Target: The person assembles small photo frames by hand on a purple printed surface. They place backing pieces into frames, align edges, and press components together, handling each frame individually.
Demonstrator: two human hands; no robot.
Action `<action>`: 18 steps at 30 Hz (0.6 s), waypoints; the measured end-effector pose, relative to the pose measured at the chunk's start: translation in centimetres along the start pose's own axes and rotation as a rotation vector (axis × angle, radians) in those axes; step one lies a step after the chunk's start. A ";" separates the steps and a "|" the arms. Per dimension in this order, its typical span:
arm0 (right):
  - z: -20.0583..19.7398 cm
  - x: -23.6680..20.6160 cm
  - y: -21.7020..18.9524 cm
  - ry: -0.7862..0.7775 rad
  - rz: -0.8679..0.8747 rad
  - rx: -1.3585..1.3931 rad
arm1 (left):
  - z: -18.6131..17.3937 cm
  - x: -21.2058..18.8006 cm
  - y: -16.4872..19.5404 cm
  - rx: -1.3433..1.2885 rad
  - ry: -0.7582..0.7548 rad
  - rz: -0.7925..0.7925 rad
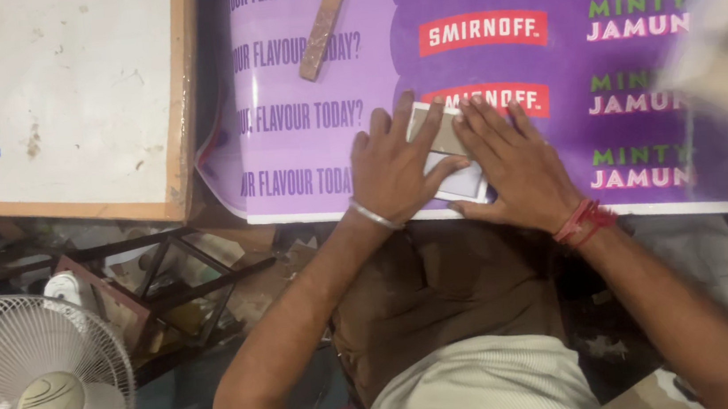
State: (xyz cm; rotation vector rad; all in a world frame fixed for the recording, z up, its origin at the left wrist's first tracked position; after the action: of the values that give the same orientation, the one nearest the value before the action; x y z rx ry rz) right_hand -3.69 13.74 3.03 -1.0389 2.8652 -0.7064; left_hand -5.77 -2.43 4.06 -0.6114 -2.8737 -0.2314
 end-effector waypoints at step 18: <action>-10.7 6.7 -2.6 0.210 -0.298 0.040 | 2.5 -5.4 -11.0 -1.017 0.429 -0.601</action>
State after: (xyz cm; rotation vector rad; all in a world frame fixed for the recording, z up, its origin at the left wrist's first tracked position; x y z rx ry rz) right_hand -9.04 12.26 14.63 -1.4893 2.8792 -0.9377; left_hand -5.87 -13.96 -0.82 0.2166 -2.2556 -1.7025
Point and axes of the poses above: each hand's wrist, its own x-axis towards the middle knuckle, its own z-axis out of the palm, y = z × x, the point moved 6 cm from there along x, towards the middle knuckle, and after that the axes turned 10 degrees about x, right-handed, at the moved point
